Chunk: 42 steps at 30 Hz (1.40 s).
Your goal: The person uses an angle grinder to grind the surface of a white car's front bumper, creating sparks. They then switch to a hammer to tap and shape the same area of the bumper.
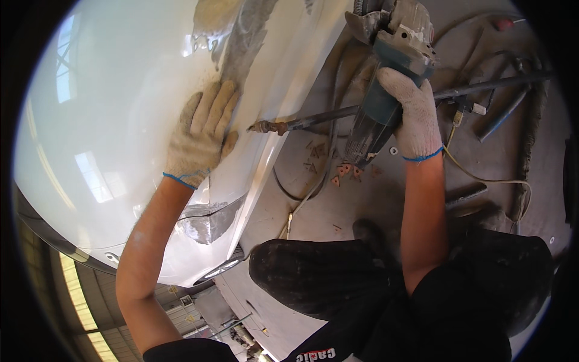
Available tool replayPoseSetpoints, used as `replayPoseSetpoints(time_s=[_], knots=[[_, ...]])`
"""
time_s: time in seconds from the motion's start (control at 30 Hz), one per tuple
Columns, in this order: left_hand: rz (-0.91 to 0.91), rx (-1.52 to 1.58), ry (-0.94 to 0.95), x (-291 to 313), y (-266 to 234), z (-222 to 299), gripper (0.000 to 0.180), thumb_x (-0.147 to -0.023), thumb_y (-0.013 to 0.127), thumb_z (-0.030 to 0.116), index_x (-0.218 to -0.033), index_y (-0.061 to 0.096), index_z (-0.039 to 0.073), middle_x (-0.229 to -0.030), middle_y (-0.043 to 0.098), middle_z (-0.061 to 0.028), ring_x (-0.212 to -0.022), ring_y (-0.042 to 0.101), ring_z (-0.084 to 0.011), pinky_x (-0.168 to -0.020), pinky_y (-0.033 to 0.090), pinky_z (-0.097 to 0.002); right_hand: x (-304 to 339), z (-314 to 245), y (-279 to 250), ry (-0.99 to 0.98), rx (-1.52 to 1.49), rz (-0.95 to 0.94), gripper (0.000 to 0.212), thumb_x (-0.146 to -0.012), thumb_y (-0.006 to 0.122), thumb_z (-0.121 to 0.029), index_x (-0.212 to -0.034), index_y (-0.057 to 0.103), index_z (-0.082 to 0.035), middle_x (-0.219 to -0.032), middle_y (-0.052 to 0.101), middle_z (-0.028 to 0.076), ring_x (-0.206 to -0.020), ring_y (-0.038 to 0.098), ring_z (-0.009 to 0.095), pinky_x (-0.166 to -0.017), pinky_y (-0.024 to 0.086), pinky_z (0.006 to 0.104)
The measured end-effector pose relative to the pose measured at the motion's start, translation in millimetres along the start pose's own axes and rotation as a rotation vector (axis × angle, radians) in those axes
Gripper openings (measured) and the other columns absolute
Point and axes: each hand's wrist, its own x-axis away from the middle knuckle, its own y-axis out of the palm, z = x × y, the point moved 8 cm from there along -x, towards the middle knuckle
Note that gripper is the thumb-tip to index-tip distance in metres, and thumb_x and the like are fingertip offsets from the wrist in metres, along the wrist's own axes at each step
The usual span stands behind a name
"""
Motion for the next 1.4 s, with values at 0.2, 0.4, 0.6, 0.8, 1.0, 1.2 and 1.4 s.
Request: replayPoseSetpoints(time_s=[0.2, 0.4, 0.6, 0.8, 1.0, 1.2, 1.4], knots=[[0.012, 0.043, -0.043, 56.0, 19.8, 9.8, 0.065, -0.079, 0.070, 0.031, -0.135, 0.056, 0.001, -0.144, 0.053, -0.0108, -0.134, 0.049, -0.0288, -0.113, 0.037, -0.0422, 10.2, 21.1, 8.0, 0.010, 0.013, -0.033, 0.029, -0.083, 0.074, -0.015, -0.106, 0.067, 0.002, -0.090, 0.070, 0.009, -0.078, 0.067, 0.016, -0.070, 0.056, 0.0300], [0.011, 0.074, -0.048, 97.7, 36.3, 22.8, 0.062, -0.078, 0.071, 0.031, -0.132, 0.059, 0.002, -0.144, 0.053, -0.0097, -0.135, 0.048, -0.0290, -0.114, 0.037, -0.0424, 24.7, 41.6, 10.8, 0.028, 0.085, -0.030, 0.029, -0.083, 0.074, -0.015, -0.107, 0.066, 0.000, -0.091, 0.068, 0.006, -0.078, 0.066, 0.015, -0.071, 0.055, 0.0298], [-0.026, 0.064, -0.025, 127.6, 45.9, 30.4, 0.066, -0.076, 0.074, 0.032, -0.134, 0.059, 0.006, -0.148, 0.049, -0.0076, -0.138, 0.044, -0.0259, -0.117, 0.033, -0.0396, 37.5, 59.5, 9.1, 0.058, 0.224, -0.098, 0.050, -0.083, 0.071, -0.021, -0.126, 0.056, 0.000, -0.102, 0.064, 0.010, -0.091, 0.066, 0.023, -0.079, 0.056, 0.0348], [-0.018, 0.062, -0.010, 63.0, 46.9, 15.8, 0.081, -0.075, 0.075, 0.036, -0.147, 0.046, 0.010, -0.157, 0.039, -0.0023, -0.145, 0.033, -0.0177, -0.122, 0.024, -0.0345, 52.9, 69.0, 12.8, 0.064, 0.269, -0.104, 0.047, -0.082, 0.072, -0.020, -0.122, 0.058, 0.000, -0.099, 0.065, 0.009, -0.087, 0.066, 0.020, -0.076, 0.056, 0.0331], [-0.199, 0.312, -0.143, 114.2, 119.1, 33.0, 0.080, -0.082, 0.069, 0.033, -0.152, 0.038, 0.012, -0.161, 0.031, -0.0002, -0.147, 0.028, -0.0144, -0.125, 0.017, -0.0311, 68.2, 78.6, 23.7, 0.045, 0.340, -0.140, 0.055, -0.082, 0.073, -0.025, -0.127, 0.056, 0.001, -0.104, 0.064, 0.010, -0.090, 0.065, 0.021, -0.078, 0.055, 0.0336], [-0.215, 0.364, -0.066, 153.0, 102.6, 38.5, 0.074, -0.085, 0.065, 0.023, -0.152, 0.037, 0.011, -0.162, 0.029, -0.0005, -0.147, 0.027, -0.0127, -0.126, 0.016, -0.0301, 77.6, 86.6, 40.3, 0.049, 0.319, -0.168, 0.037, -0.082, 0.074, -0.013, -0.115, 0.063, 0.000, -0.095, 0.068, 0.008, -0.082, 0.065, 0.016, -0.071, 0.055, 0.0306], [-0.348, 0.813, -0.475, 216.4, 113.1, 34.0, 0.063, -0.090, 0.060, 0.019, -0.149, 0.041, 0.011, -0.158, 0.035, -0.0077, -0.141, 0.040, -0.0178, -0.123, 0.024, -0.0312, 85.4, 100.5, 62.3, 0.108, 0.311, -0.257, 0.036, -0.082, 0.073, -0.010, -0.115, 0.064, 0.001, -0.094, 0.068, 0.007, -0.082, 0.065, 0.016, -0.074, 0.054, 0.0309]])
